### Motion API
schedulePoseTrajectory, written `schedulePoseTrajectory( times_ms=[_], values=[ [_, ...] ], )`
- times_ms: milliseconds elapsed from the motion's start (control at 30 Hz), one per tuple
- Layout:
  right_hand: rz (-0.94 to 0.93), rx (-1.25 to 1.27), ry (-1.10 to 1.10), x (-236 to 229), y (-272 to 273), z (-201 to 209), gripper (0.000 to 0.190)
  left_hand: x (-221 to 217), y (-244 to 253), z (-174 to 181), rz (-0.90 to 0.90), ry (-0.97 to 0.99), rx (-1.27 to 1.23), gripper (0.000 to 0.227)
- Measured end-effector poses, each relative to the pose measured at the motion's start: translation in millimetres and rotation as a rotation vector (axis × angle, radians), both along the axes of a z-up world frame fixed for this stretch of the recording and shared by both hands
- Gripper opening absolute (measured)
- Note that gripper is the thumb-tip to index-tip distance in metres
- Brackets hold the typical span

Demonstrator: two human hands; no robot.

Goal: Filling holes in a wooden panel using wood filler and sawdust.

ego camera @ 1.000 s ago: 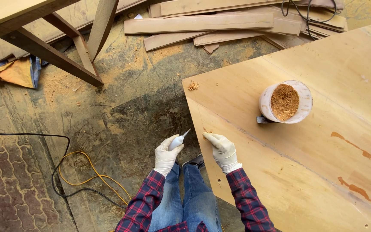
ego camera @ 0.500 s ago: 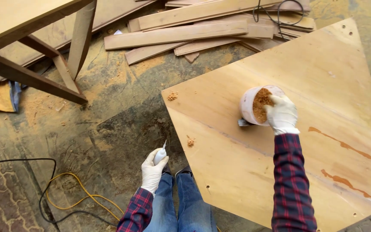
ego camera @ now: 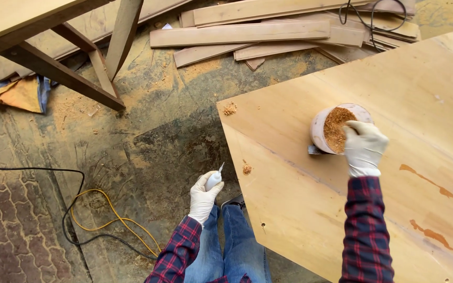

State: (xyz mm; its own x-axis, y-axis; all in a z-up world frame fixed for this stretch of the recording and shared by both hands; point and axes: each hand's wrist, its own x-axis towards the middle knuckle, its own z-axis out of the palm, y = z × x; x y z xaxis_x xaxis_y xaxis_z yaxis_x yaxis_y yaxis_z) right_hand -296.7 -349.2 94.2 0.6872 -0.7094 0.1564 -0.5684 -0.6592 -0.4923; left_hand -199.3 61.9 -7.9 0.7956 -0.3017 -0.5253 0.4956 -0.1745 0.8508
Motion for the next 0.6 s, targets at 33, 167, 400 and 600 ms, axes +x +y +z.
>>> schedulePoseTrajectory(
  times_ms=[33,167,400,600],
  values=[
    [-0.062,0.111,-0.109,2.0,9.6,22.2,0.010,2.6,-1.5,0.0,-0.022,-0.005,0.019,0.034],
    [-0.073,0.508,-0.260,2.7,81.6,39.1,0.012,10.0,-4.0,10.2,-0.012,0.067,0.028,0.035],
    [0.291,0.543,-0.132,14.9,194.6,-50.5,0.016,4.6,-5.5,-10.9,-0.007,0.053,-0.016,0.036],
    [0.354,0.324,-0.046,20.3,210.7,-42.7,0.025,8.6,-3.0,-4.3,-0.041,0.066,-0.003,0.038]
  ],
)
